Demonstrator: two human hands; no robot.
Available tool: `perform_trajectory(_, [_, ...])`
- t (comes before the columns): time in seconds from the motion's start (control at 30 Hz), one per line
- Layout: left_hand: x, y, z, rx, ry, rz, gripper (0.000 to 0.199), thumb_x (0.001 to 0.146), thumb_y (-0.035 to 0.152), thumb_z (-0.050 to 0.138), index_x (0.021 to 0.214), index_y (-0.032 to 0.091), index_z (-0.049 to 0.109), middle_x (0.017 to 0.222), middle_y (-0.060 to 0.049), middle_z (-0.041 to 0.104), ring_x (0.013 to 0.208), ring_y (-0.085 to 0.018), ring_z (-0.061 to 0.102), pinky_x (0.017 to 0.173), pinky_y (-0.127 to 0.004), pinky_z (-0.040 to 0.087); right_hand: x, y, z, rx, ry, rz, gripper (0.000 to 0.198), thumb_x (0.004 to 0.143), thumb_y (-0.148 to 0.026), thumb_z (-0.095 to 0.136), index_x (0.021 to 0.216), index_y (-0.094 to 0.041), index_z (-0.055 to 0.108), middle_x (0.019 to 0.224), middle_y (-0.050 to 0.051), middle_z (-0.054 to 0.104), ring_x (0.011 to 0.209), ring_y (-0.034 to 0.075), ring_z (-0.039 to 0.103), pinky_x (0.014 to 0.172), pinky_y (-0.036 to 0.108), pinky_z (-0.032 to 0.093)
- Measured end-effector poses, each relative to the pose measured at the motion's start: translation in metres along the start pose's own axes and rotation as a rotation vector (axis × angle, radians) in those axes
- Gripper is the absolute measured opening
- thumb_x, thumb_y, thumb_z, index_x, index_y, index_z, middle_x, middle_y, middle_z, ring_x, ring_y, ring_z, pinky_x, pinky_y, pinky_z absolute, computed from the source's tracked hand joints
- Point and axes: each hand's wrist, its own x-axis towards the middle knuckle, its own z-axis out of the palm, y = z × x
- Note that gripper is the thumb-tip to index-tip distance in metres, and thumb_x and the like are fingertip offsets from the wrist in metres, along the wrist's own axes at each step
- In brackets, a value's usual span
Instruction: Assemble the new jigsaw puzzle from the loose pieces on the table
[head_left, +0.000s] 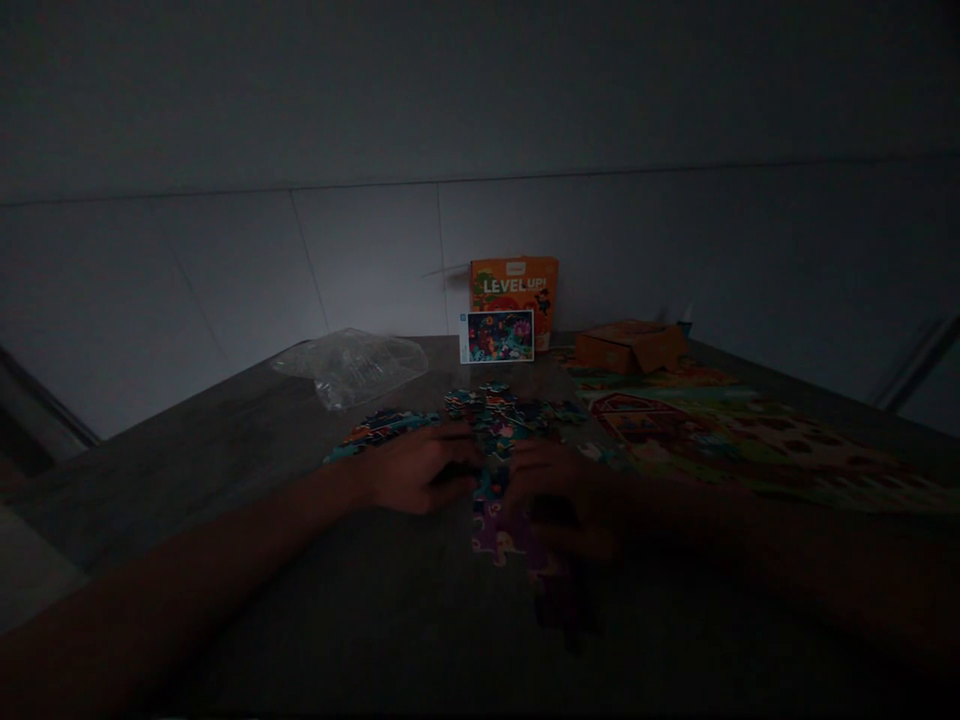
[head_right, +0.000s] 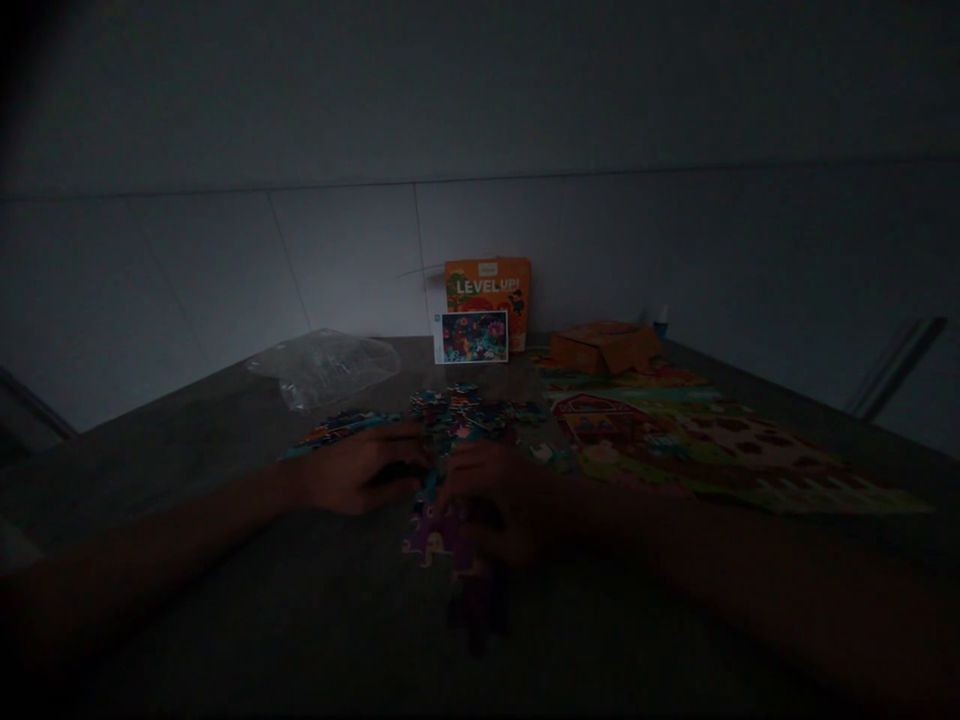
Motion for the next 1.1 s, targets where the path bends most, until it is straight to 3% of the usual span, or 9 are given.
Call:
perform_trajectory(0.13, [-0.001,-0.001,-0.005,-0.006,-0.005,0.009,0.009,0.091,0.022,0.054,0.092,0.015,0.061,0.096,-0.009,0.058,0.090,-0.023,0.059,0.081,-0.034,0.051,-0.002,0.003,0.002,-0.086,0.062,0.123,0.031,0.082,-0.022,0.059,0.112,-0.014,0.060,0.100,0.011,0.060,0.094,0.023,0.056,0.084,0.038,0.046])
perform_trajectory(0.27, [-0.004,-0.002,-0.010,0.001,-0.040,0.014,0.013,0.090,0.024,0.058,0.098,0.015,0.061,0.102,-0.010,0.059,0.095,-0.024,0.060,0.085,-0.037,0.051,-0.005,0.010,0.007,-0.134,0.162,0.237,0.046,0.080,-0.028,0.066,0.122,-0.015,0.052,0.114,0.014,0.059,0.102,0.026,0.056,0.087,0.040,0.046])
perform_trajectory(0.37, [-0.005,-0.003,-0.012,0.001,-0.061,0.021,0.020,0.089,0.027,0.061,0.104,0.015,0.061,0.105,-0.011,0.059,0.095,-0.025,0.060,0.083,-0.037,0.052,-0.006,0.014,0.008,-0.134,0.202,0.296,0.038,0.083,-0.022,0.057,0.119,-0.015,0.051,0.098,0.009,0.061,0.083,0.020,0.057,0.072,0.032,0.046])
perform_trajectory(0.5, [-0.006,-0.001,-0.015,-0.006,-0.090,0.031,0.028,0.086,0.024,0.063,0.112,0.014,0.060,0.108,-0.011,0.058,0.094,-0.026,0.061,0.082,-0.038,0.053,-0.004,0.014,0.007,-0.111,0.186,0.308,0.025,0.076,-0.014,0.054,0.101,-0.016,0.056,0.074,0.001,0.055,0.062,0.014,0.048,0.056,0.025,0.036])
perform_trajectory(0.67, [-0.006,-0.002,-0.014,-0.062,-0.086,0.033,0.026,0.086,0.020,0.062,0.112,0.014,0.061,0.110,-0.011,0.058,0.099,-0.026,0.060,0.085,-0.038,0.052,-0.004,0.012,0.007,-0.120,0.137,0.252,0.030,0.072,-0.016,0.057,0.102,-0.016,0.058,0.076,0.001,0.056,0.064,0.014,0.049,0.060,0.026,0.038])
perform_trajectory(0.97, [-0.007,-0.004,-0.012,-0.091,-0.094,-0.008,0.022,0.087,0.019,0.063,0.108,0.016,0.061,0.109,-0.010,0.058,0.097,-0.025,0.060,0.086,-0.038,0.051,-0.003,0.014,0.008,-0.104,0.065,0.251,0.009,0.073,-0.016,0.054,0.081,-0.017,0.057,0.071,0.001,0.054,0.063,0.014,0.046,0.060,0.026,0.034])
perform_trajectory(1.1, [-0.007,-0.004,-0.014,-0.063,-0.103,0.009,0.019,0.088,0.017,0.062,0.107,0.016,0.061,0.110,-0.009,0.057,0.099,-0.025,0.060,0.087,-0.037,0.051,-0.002,0.011,0.006,-0.135,0.031,0.246,0.011,0.075,-0.016,0.055,0.085,-0.017,0.059,0.074,0.002,0.056,0.067,0.016,0.049,0.062,0.027,0.037])
